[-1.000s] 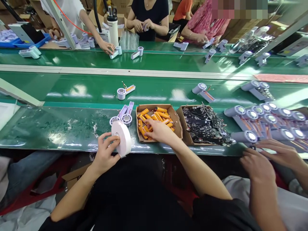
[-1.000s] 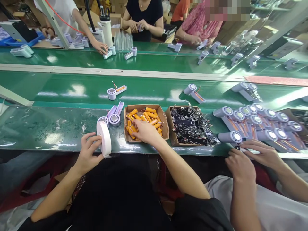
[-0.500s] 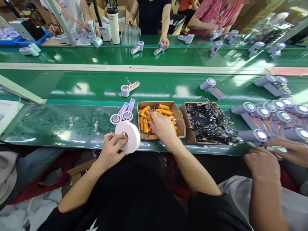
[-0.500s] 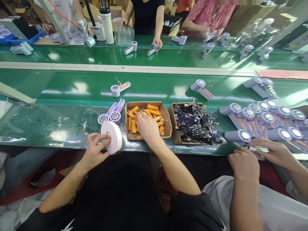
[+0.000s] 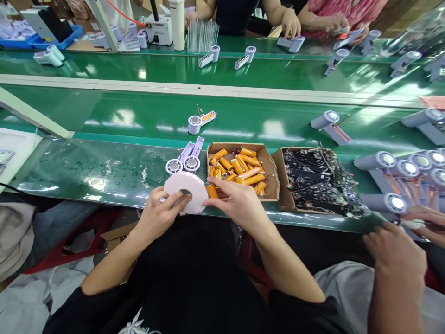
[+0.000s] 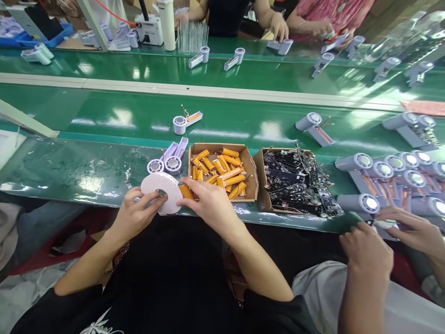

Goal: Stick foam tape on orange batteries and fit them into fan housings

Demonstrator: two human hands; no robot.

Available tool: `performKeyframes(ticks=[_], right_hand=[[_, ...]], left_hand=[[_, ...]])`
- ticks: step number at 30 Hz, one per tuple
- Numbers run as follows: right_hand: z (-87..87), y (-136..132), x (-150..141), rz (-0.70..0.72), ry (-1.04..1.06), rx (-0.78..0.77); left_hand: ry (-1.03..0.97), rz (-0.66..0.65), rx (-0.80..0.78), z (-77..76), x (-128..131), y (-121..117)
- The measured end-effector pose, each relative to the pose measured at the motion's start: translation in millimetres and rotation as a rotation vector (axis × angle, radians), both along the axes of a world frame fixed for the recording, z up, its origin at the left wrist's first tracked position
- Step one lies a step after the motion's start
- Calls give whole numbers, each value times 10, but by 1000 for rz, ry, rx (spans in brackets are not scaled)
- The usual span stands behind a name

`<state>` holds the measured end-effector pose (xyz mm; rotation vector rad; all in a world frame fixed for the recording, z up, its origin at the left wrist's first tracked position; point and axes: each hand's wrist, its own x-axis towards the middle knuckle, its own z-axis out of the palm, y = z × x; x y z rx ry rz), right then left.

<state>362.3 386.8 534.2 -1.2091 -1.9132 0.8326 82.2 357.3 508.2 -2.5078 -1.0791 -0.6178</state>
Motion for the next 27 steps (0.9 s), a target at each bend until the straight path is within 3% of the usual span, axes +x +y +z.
performKeyframes(ticks=[3,6,10,12,18,20,22,25,27], right_hand=[[-57,-8,37,52,31,-166],[-151,-58,27,63,251,-256],[-347,-186,-248,-176,697,-235],[-430,-227,-365,-262,799,-235],[-425,-128,-132,-105,499,-398],[-414,-105,-135,-97,523,-387],[-441,-133,-304,-190,679,-293],[-522,-198,-663,-414,934,-93],[-533,-157,-709,-436,981,-66]], left_hand=[[36,5,21,41,9,-16],[29,21,46,100,69,-85],[-9,121,108,103,145,-168],[-22,144,85,85,121,-159],[9,-32,-144,176,-83,-30],[10,-26,-101,213,-67,-25],[-11,31,-14,204,48,-64],[-124,127,102,108,341,-204],[-202,139,73,26,469,-334]])
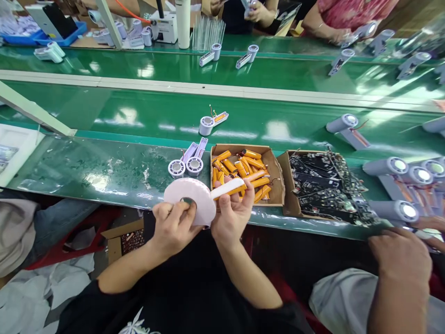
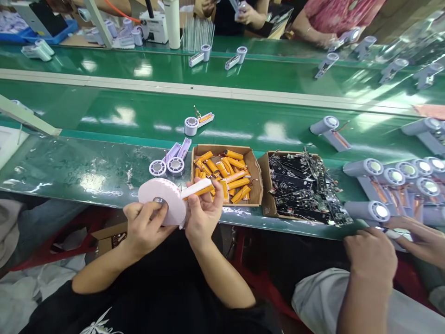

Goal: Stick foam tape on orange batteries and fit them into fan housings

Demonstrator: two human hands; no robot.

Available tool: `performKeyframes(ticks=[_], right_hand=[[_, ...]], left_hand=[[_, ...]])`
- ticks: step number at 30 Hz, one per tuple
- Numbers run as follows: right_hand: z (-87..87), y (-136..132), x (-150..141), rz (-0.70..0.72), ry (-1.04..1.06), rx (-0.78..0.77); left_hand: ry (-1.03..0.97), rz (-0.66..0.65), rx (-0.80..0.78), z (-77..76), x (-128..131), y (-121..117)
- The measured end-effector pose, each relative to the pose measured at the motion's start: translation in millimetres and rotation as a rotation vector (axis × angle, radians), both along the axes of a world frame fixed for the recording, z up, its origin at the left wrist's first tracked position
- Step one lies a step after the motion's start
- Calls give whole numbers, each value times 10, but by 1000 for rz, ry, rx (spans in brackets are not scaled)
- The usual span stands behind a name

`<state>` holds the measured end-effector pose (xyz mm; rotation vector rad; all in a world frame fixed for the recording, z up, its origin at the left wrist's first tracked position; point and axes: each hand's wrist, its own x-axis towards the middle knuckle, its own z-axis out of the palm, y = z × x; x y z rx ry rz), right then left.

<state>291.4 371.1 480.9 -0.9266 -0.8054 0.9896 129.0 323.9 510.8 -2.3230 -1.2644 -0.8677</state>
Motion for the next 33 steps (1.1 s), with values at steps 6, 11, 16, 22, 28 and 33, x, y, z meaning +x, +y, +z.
performKeyframes(ticks=[6,11,16,22,28,33], right_hand=[[255,573,1180,-321,-54,344],[199,694,1263,-194,-81,285],[10,622,802,-21,-153,155],[-42,534,949,84,-189,44],[-101,538,883,98,-238,-21],[-38,543,920,137,-315,-32]], left_hand=[[187,45,-348,-77,-882,-82],[179,229,-423,85,-1444,462],[416,192,-541,294,-513,1049],[643,289,-788,673,-312,1733],[676,174,-707,751,-781,2922],[494,99,-740,393,-898,3563]])
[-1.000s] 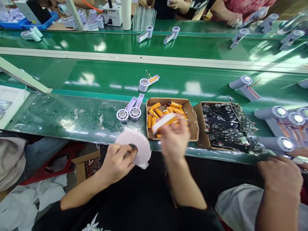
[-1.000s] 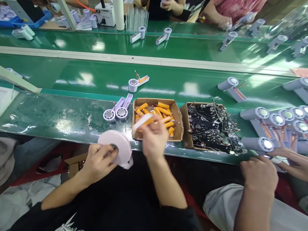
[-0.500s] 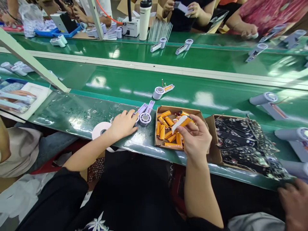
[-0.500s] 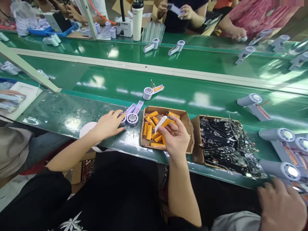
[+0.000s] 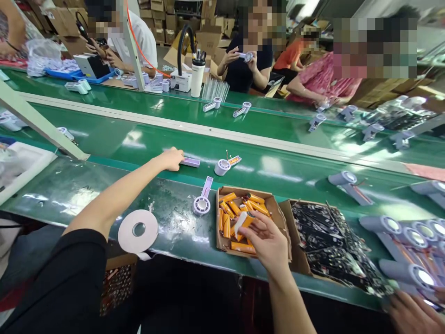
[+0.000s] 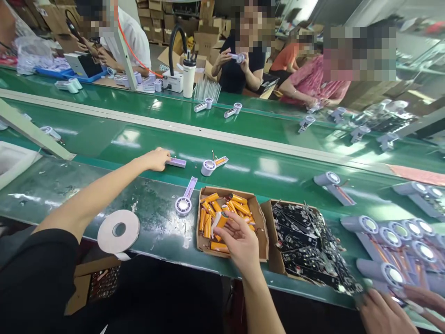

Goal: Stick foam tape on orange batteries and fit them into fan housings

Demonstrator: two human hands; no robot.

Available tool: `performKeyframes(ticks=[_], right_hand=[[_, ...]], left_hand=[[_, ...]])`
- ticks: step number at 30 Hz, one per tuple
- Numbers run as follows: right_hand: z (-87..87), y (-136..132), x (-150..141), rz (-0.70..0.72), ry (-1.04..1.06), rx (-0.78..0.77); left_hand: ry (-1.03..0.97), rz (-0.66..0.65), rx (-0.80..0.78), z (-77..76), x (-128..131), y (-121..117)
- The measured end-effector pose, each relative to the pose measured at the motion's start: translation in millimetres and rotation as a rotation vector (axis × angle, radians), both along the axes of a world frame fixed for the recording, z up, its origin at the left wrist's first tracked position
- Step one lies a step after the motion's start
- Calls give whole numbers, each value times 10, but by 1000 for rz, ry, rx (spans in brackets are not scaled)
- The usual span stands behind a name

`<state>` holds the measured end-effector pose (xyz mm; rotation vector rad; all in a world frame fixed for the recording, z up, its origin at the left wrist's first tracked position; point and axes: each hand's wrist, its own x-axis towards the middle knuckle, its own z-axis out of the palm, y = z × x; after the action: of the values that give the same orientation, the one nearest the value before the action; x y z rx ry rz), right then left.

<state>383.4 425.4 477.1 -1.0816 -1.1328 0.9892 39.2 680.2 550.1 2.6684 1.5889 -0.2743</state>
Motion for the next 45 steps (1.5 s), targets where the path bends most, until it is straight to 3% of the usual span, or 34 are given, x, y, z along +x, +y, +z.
performKeyframes(ticks=[5,10,14,18,22,26,32,35,39,45], right_hand=[[402,354,-24,125,-167,90],[775,1291,-429,277,-217,138],[733,2069,-823,345,-238,105],[499,2507,-1041,358,-271,74],[321,2627,-1054,327,-303,29],[265,2627,-1006,311,-330,29],[207,2666,-969,253,-290,40],[188,2717,-931,175,-224,66],[237,2737,-886,121,-158,72],[394,2633,-851,295,-161,83]], left_hand=[[-205,-42,8,-160,-131,151],[-303,45,33,-172,-111,175],[-292,65,18,-219,84,219],[-272,23,-48,-236,168,281],[-288,-30,-150,-219,142,314],[-281,-9,-243,-209,180,406],[-181,-6,-438,-213,495,748],[-123,-29,-455,-251,665,840],[-122,-89,-396,-276,666,757],[-146,-157,-340,-225,537,560]])
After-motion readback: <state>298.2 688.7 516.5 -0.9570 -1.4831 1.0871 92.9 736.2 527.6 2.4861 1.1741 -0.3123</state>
